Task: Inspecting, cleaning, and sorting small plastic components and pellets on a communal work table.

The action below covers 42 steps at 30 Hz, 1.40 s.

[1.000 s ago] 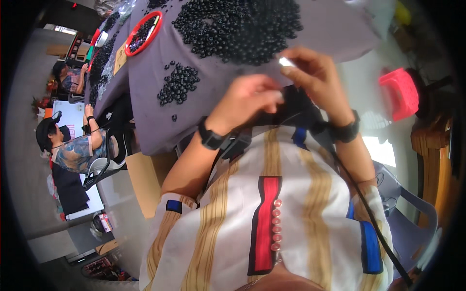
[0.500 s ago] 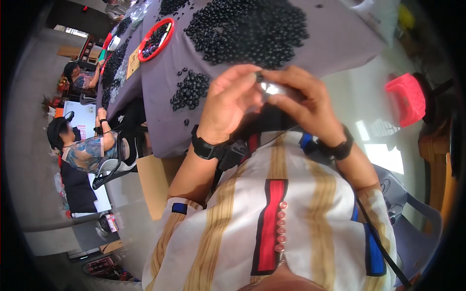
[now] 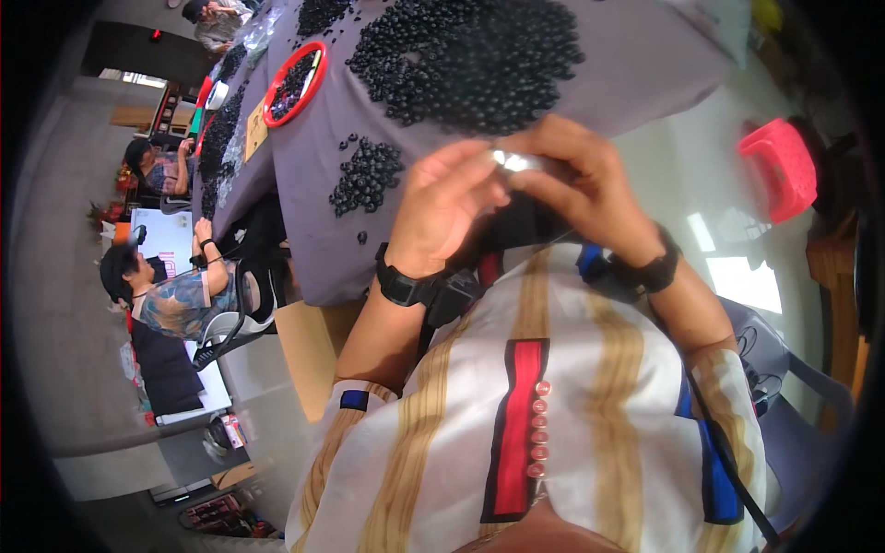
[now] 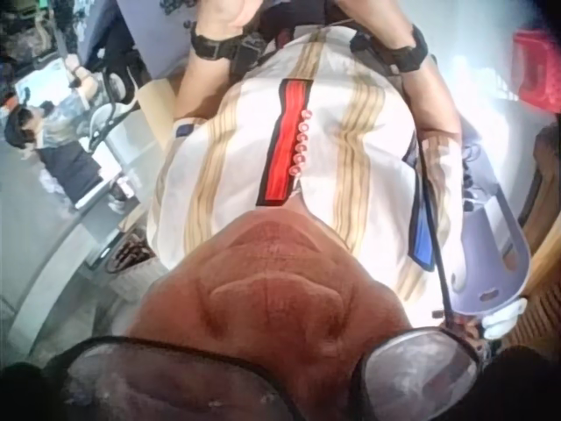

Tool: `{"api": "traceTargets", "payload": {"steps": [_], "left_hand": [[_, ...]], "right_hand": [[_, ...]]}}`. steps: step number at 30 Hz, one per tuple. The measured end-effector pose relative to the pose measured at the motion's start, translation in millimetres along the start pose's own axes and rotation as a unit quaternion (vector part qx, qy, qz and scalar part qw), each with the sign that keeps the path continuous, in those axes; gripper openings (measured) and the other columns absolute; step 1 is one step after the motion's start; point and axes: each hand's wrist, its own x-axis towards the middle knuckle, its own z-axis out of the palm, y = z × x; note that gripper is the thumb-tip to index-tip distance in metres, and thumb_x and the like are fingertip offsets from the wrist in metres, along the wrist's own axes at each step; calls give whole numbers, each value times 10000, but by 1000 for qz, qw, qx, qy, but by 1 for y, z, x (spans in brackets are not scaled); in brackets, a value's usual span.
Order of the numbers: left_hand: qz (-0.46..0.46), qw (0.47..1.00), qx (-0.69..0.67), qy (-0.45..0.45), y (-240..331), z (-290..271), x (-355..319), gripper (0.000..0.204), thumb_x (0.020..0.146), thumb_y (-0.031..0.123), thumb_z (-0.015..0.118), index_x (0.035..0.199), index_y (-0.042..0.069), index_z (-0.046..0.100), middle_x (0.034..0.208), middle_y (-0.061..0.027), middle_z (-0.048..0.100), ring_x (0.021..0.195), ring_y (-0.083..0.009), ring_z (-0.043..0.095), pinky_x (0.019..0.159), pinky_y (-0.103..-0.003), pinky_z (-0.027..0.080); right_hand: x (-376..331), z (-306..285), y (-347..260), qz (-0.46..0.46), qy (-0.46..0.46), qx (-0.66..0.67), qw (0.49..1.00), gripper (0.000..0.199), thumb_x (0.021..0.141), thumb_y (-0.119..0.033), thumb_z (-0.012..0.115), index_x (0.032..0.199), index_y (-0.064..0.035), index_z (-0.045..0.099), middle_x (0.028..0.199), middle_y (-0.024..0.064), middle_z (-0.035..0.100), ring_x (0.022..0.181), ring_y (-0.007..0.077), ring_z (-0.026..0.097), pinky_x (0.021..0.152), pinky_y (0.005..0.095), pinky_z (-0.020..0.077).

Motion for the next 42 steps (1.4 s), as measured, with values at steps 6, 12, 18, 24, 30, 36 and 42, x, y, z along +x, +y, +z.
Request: {"api": "traceTargets", "payload": {"steps": [6,12,18,24,30,36,42], "left_hand": [[-2,999,27,-24,3,-1,1,254,917,109,540,1111,-53,565,897,-100,628,730,-132,597,652,-269,535],[-5,993,-116,13,9,0,0,185,884,88,585,1054,13,592,919,-86,630,775,-155,602,695,-281,516],[-9,984,-165,-62,10,4,-8,162,889,105,580,1038,40,590,927,-57,629,826,-141,582,734,-294,481],[5,987,-143,-69,9,7,-16,131,885,122,592,999,56,594,908,-46,635,813,-138,597,745,-315,497],[12,989,-137,-56,7,5,-18,108,873,125,614,958,59,606,874,-38,638,788,-132,600,745,-319,504],[15,987,-147,-61,3,0,-19,80,877,118,610,932,59,616,860,-40,640,769,-119,604,732,-297,520],[18,987,-157,-39,0,0,-19,73,880,107,603,929,55,615,849,-49,642,747,-129,618,717,-290,530]], "right_hand": [[0,1,0,13,-4,11,1000,285,781,-17,667,1066,-17,647,835,70,558,743,169,547,637,269,440],[3,-5,-1,39,25,40,998,335,766,-33,686,1095,-34,627,830,73,558,772,172,549,682,276,462],[-4,9,-9,59,-18,63,996,358,768,-43,700,1110,-20,599,917,63,573,833,146,566,744,269,479],[-7,14,-8,80,-57,83,992,382,808,-42,685,1160,5,543,1091,67,582,1042,156,569,899,272,457],[-8,15,-9,81,-62,118,988,385,802,-39,691,1161,15,563,1083,65,582,1002,154,573,893,274,454],[-9,18,-5,89,-65,173,979,395,807,-22,678,1185,18,568,1088,67,580,1005,156,574,911,274,442],[-7,19,-3,112,-35,239,964,399,810,-3,668,1194,18,562,1140,86,592,1073,170,563,940,284,435]]}}
